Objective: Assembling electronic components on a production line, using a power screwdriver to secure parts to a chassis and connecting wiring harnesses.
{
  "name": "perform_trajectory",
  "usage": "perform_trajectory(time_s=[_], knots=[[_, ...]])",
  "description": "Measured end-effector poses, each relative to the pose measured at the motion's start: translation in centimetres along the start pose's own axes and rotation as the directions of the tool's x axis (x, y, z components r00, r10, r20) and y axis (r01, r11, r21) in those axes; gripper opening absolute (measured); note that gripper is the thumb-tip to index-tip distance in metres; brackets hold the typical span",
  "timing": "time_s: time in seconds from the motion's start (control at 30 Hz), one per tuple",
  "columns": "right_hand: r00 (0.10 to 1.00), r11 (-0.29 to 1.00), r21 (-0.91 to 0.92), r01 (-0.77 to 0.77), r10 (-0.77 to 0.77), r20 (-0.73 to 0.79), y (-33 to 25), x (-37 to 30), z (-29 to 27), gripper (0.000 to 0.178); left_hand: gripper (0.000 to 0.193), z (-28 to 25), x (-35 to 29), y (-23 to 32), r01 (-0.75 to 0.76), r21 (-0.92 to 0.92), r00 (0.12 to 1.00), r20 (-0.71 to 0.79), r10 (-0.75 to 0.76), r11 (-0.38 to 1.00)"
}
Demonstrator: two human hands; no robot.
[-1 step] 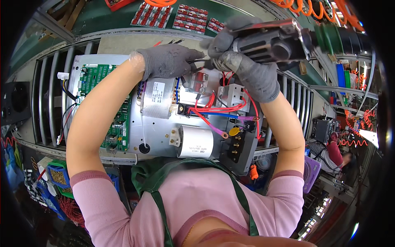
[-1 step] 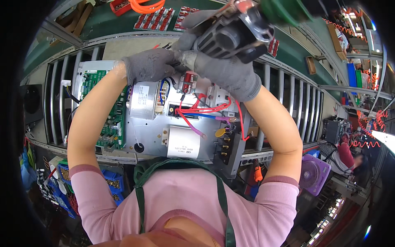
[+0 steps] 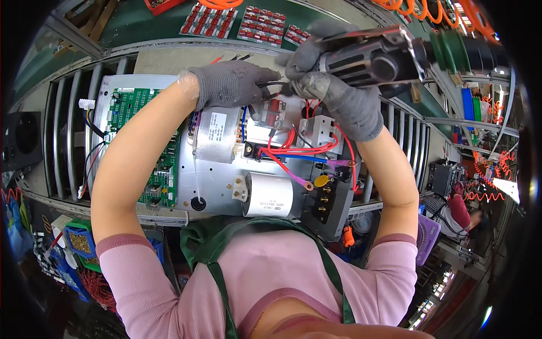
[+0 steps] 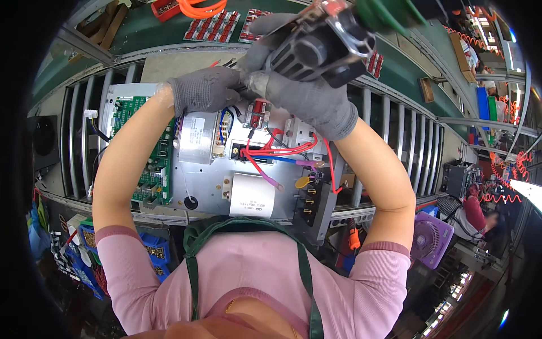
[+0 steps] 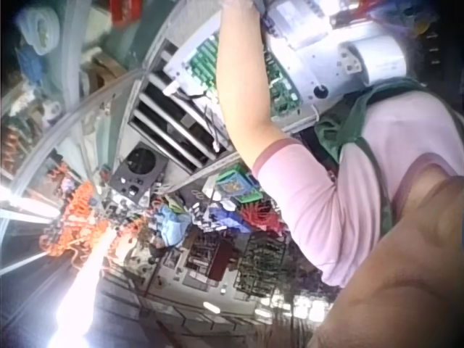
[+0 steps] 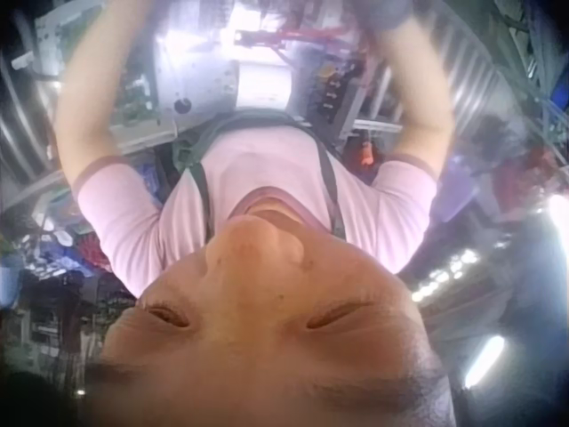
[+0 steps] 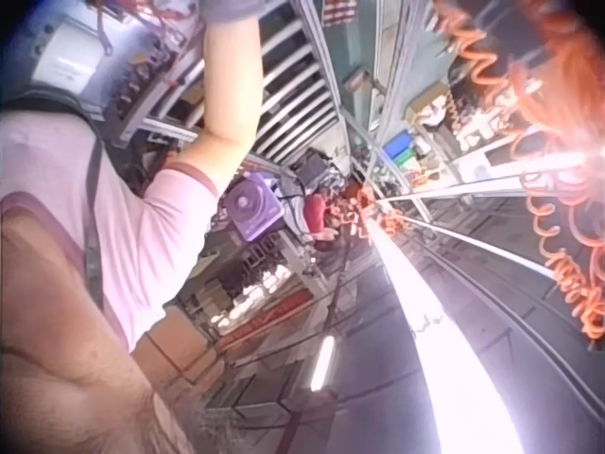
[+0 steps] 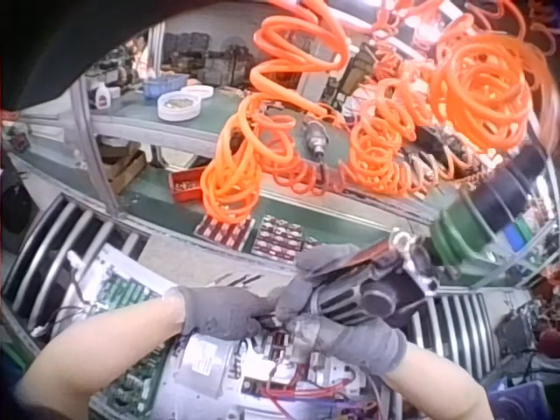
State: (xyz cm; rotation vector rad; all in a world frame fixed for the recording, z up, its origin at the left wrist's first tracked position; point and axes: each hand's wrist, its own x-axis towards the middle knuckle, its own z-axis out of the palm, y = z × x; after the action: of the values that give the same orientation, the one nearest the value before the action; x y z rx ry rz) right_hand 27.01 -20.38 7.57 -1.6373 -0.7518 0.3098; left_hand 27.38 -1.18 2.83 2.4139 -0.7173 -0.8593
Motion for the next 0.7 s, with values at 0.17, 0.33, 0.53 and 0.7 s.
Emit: perform_trajectory(time_s=[0.17, 0.33, 0.53, 0.7], knots=[[0.996, 0.996, -0.007, -0.085, 0.086, 0.01, 0.1, -0.1, 0.1, 0.057, 0.051, 0.1, -0.1, -0.5, -0.048, -0.111, 0.999, 0.007, 0.049, 0.993], [0.998, 0.997, 0.06, 0.042, -0.044, 0.038, 1.4, 0.0, -0.1, 0.057, 0.047, 0.1, -0.3, 0.1, -0.032, -0.07, 0.999, -0.017, 0.031, 0.997], [0.989, 0.988, -0.147, 0.049, -0.068, -0.128, -0.1, 0.2, 0.9, 0.037, 0.046, 0.7, -0.8, 0.0, 0.001, -0.025, 0.996, -0.093, -0.004, 1.0], [0.979, 0.947, 0.282, 0.157, -0.113, -0.167, -4.3, -5.1, -4.0, 0.035, 0.044, 2.1, 0.1, -1.4, -0.084, -0.023, 0.967, -0.244, 0.076, 0.996]])
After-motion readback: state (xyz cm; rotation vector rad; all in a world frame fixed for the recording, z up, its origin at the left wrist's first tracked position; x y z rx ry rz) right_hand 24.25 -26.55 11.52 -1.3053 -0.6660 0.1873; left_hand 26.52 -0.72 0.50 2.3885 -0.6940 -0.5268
